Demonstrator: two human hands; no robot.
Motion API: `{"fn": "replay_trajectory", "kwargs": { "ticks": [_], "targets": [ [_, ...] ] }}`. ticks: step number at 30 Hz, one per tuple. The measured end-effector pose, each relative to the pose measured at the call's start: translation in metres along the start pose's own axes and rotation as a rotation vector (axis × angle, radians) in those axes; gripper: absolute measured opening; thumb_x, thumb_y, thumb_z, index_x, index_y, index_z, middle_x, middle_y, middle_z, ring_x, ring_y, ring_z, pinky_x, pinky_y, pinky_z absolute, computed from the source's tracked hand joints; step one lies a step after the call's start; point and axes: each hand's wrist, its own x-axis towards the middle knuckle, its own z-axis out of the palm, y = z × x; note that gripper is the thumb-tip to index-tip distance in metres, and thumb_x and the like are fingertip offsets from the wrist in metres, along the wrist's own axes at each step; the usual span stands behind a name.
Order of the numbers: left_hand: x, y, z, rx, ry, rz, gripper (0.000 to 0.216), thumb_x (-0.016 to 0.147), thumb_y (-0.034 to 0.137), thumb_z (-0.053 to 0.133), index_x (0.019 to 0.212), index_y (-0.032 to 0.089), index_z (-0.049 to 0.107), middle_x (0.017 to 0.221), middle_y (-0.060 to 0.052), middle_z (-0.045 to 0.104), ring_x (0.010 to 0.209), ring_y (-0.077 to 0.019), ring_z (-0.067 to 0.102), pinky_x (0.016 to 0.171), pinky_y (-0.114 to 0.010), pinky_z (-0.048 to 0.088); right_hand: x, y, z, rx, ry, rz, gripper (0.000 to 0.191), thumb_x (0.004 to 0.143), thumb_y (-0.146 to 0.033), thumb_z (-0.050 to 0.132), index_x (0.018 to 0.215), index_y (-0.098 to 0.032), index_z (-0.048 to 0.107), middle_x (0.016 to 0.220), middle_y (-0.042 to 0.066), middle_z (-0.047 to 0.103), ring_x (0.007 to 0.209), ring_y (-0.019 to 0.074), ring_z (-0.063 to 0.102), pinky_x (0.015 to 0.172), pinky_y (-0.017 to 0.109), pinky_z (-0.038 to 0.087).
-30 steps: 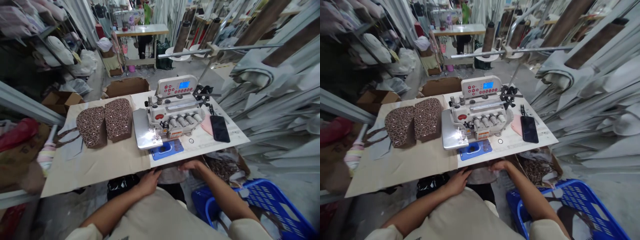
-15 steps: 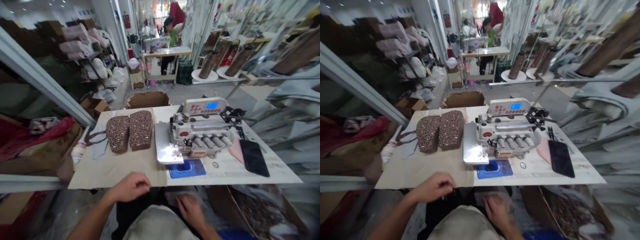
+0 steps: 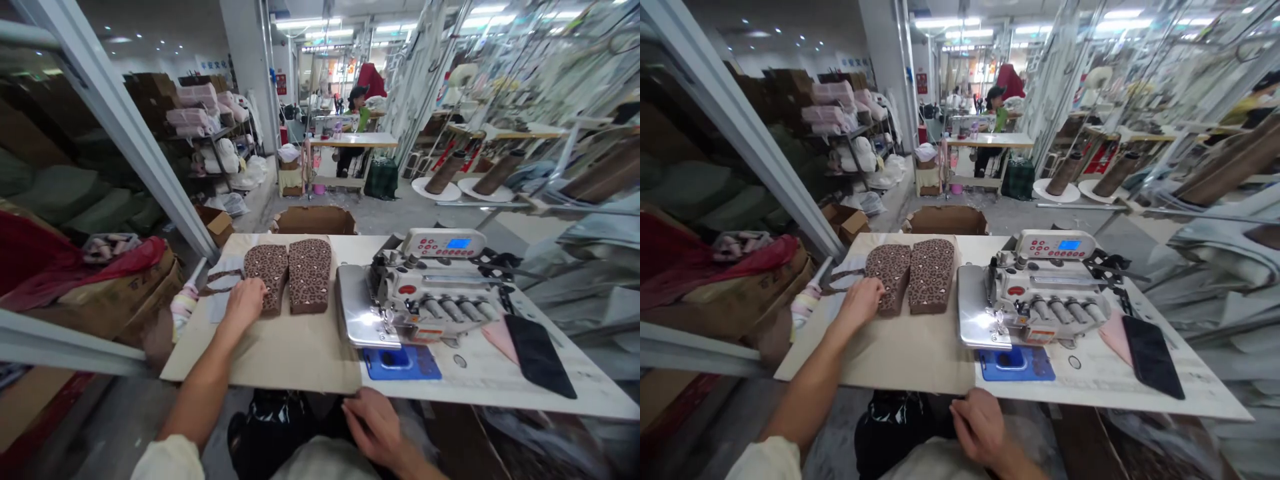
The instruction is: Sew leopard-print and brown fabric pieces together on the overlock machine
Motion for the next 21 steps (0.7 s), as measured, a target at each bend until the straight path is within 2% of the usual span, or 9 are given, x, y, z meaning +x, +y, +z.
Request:
{"fn": "replay_trajectory", "kwargs": {
  "ticks": [3,7,9,11,14,16,17,19,21],
  "targets": [
    [-0.006,-0.001,0.004,-0.033,-0.029,0.049,0.013,0.097,0.029,0.061,0.099,0.018,0.068,0.104,-0.013,0.067,0.1,-0.0284,0.062,0.087,-0.038,0.047,0.031,-0.015,0.009,0.099,-0.006,-0.035,0.028,0.089,-0.009,0.062,0.109,-0.025,0.072,0.069,0.004,0.068,0.061,0.0218,0.063,0.06,0.036,0.051],
    [-0.003,-0.003,0.008,-0.06,0.034,0.044,0.018,0.1,0.024,0.054,0.092,0.016,0.067,0.095,-0.014,0.068,0.096,-0.0282,0.064,0.085,-0.038,0.047,0.063,-0.027,0.022,0.189,-0.02,-0.051,0.024,0.09,-0.009,0.062,0.106,-0.024,0.07,0.068,0.003,0.064,0.06,0.0203,0.058,0.056,0.033,0.045],
    [-0.003,-0.001,0.005,-0.16,0.103,-0.016,0.019,0.101,0.021,0.05,0.096,0.015,0.067,0.091,-0.012,0.07,0.09,-0.0263,0.065,0.084,-0.037,0.049,0.072,-0.031,0.03,0.213,-0.04,-0.015,0.028,0.092,-0.01,0.061,0.114,-0.025,0.069,0.077,0.005,0.068,0.068,0.0218,0.062,0.062,0.035,0.05],
    [-0.014,0.005,-0.002,-0.333,0.099,0.039,0.021,0.1,0.018,0.048,0.096,0.017,0.069,0.089,-0.009,0.072,0.086,-0.0232,0.066,0.082,-0.034,0.05,0.077,-0.036,0.04,0.185,-0.006,0.051,0.043,0.092,-0.012,0.061,0.133,-0.024,0.061,0.1,0.011,0.072,0.09,0.0265,0.068,0.077,0.04,0.057],
    [-0.051,0.012,-0.022,-0.672,-0.161,0.519,0.03,0.102,0.022,0.045,0.094,0.023,0.074,0.088,-0.004,0.073,0.085,-0.018,0.068,0.082,-0.029,0.053,0.081,-0.043,0.053,0.039,0.025,0.121,0.065,0.089,-0.015,0.065,0.15,-0.021,0.046,0.142,0.021,0.057,0.131,0.0361,0.055,0.103,0.056,0.051],
    [-0.079,0.01,-0.039,-0.844,-0.444,0.924,0.027,0.102,0.029,0.051,0.099,0.027,0.077,0.089,-0.004,0.074,0.081,-0.0157,0.069,0.078,-0.025,0.055,0.088,-0.044,0.057,-0.01,-0.133,0.063,0.058,0.083,-0.013,0.066,0.14,-0.022,0.057,0.151,0.019,0.05,0.141,0.0398,0.044,0.111,0.063,0.043],
    [-0.091,0.007,-0.046,-0.9,-0.504,0.998,0.021,0.1,0.033,0.058,0.098,0.027,0.078,0.089,-0.005,0.075,0.077,-0.015,0.07,0.075,-0.023,0.055,0.094,-0.042,0.057,0.009,-0.25,0.002,0.049,0.08,-0.012,0.067,0.128,-0.022,0.065,0.146,0.017,0.055,0.14,0.0388,0.046,0.112,0.062,0.043],
    [-0.103,-0.003,-0.055,-0.928,-0.381,0.918,0.015,0.097,0.034,0.066,0.094,0.026,0.078,0.087,-0.005,0.075,0.075,-0.0146,0.07,0.072,-0.023,0.056,0.11,-0.034,0.054,0.067,-0.413,-0.097,0.034,0.076,-0.009,0.064,0.106,-0.023,0.071,0.126,0.012,0.068,0.126,0.0324,0.057,0.108,0.054,0.048],
    [-0.104,-0.015,-0.05,-0.807,-0.007,0.623,0.012,0.097,0.029,0.065,0.098,0.025,0.077,0.089,-0.005,0.076,0.079,-0.0165,0.071,0.077,-0.027,0.056,0.129,-0.02,0.047,0.034,-0.322,-0.047,0.035,0.076,-0.005,0.058,0.105,-0.02,0.07,0.11,0.011,0.07,0.114,0.0274,0.062,0.101,0.046,0.053]
  ]
}}
